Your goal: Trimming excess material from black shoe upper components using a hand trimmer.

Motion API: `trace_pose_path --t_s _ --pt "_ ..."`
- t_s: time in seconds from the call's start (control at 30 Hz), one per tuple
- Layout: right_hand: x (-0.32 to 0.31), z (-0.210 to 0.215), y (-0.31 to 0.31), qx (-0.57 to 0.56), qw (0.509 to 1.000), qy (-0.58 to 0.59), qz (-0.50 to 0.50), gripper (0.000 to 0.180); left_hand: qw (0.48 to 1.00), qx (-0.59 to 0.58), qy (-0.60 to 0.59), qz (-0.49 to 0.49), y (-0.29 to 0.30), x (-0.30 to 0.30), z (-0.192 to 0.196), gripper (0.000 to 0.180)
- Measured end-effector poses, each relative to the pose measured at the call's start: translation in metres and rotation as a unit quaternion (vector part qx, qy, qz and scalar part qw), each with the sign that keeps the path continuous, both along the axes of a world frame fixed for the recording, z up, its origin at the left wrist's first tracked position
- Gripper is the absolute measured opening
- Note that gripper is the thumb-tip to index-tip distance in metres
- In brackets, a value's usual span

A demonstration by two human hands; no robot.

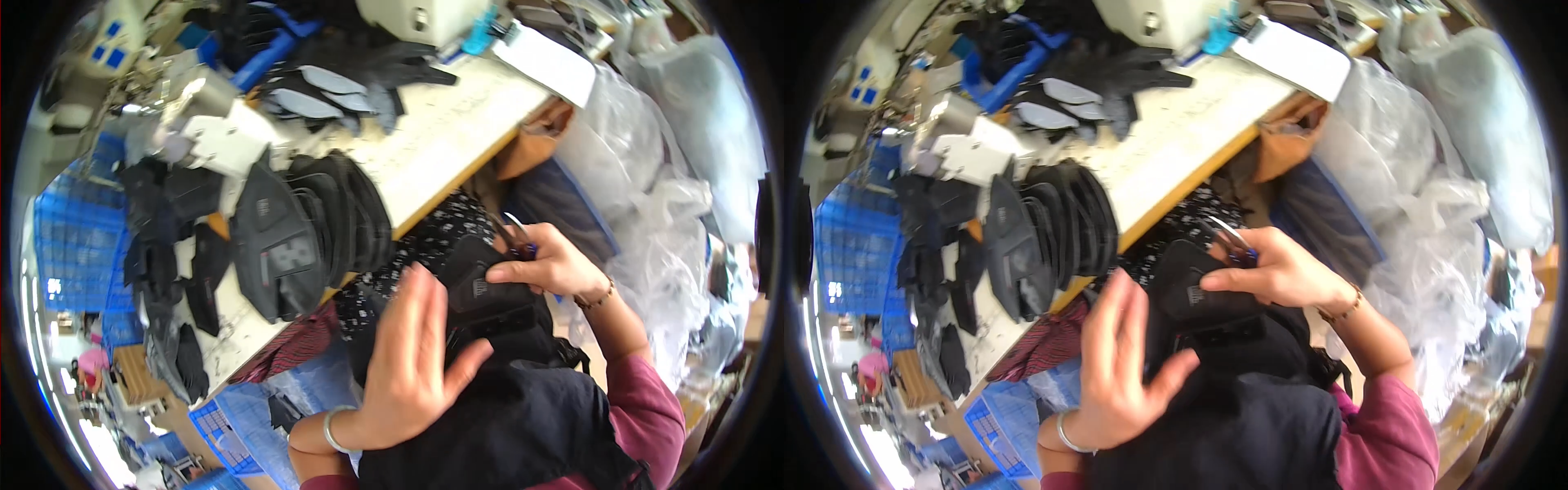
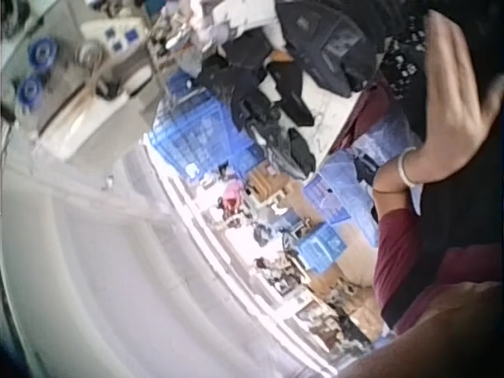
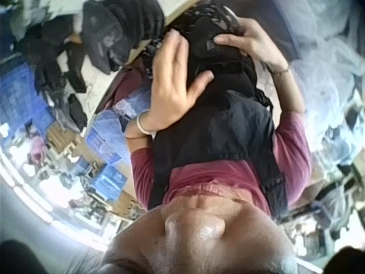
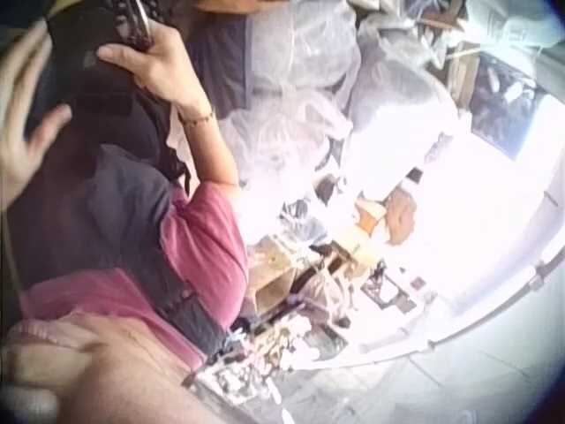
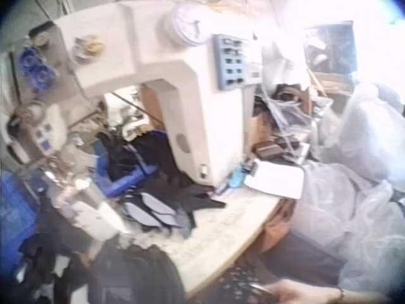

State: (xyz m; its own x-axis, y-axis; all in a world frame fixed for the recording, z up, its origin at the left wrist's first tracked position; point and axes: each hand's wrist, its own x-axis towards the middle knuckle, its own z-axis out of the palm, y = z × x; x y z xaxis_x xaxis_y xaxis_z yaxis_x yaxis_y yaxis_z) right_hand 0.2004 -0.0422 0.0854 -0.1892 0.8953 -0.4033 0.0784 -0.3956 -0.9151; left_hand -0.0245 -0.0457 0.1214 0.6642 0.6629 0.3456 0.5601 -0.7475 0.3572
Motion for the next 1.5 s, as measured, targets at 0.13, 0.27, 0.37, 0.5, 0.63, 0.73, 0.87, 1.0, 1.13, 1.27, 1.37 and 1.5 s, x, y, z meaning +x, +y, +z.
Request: trace_pose_path --t_s 0.13,0.27,0.37,0.5,0.63,0.73,0.87,1.0,1.13,1.27,1.37,1.5 --pt "0.001 -0.011 -0.004 -0.022 0.999 0.038 -0.007 0.030 0.952 -0.283 -0.115 -0.006 0.038 0.019 -0.034 0.052" --pt "-0.002 -0.038 -0.010 0.058 0.991 -0.016 -0.119 0.024 0.850 -0.476 -0.224 0.023 0.046 0.025 -0.063 0.026" --pt "0.001 -0.039 -0.012 0.146 0.980 -0.124 -0.045 0.021 0.843 -0.486 -0.225 0.038 0.043 0.028 -0.066 0.025" --pt "0.007 -0.033 -0.009 0.188 0.966 -0.161 0.073 0.018 0.860 -0.472 -0.191 0.048 0.040 0.027 -0.063 0.024" --pt "0.000 -0.047 -0.014 0.245 0.957 -0.147 0.039 0.019 0.858 -0.471 -0.201 0.045 0.037 0.026 -0.063 0.024" --pt "-0.006 -0.050 -0.015 0.237 0.955 -0.178 0.010 0.021 0.852 -0.481 -0.202 0.053 0.035 0.025 -0.059 0.023" --pt "-0.006 -0.061 -0.016 0.252 0.950 -0.176 -0.059 0.020 0.855 -0.470 -0.211 0.059 0.035 0.025 -0.058 0.022" --pt "-0.003 -0.039 -0.011 0.096 0.986 -0.082 -0.106 0.020 0.858 -0.467 -0.204 0.065 0.039 0.021 -0.062 0.020" --pt "-0.008 -0.057 -0.010 0.328 0.927 -0.177 -0.049 0.020 0.845 -0.480 -0.225 0.066 0.035 0.023 -0.066 0.020" --pt "-0.016 -0.065 -0.014 0.352 0.900 -0.236 -0.097 0.011 0.833 -0.497 -0.228 0.081 0.034 0.026 -0.067 0.016" --pt "0.009 -0.082 0.006 0.342 0.849 -0.297 -0.273 0.008 0.826 -0.503 -0.240 0.082 0.033 0.020 -0.070 0.016" --pt "0.030 -0.077 -0.001 0.172 0.919 -0.176 -0.308 0.017 0.808 -0.520 -0.264 0.081 0.037 0.016 -0.078 0.016"
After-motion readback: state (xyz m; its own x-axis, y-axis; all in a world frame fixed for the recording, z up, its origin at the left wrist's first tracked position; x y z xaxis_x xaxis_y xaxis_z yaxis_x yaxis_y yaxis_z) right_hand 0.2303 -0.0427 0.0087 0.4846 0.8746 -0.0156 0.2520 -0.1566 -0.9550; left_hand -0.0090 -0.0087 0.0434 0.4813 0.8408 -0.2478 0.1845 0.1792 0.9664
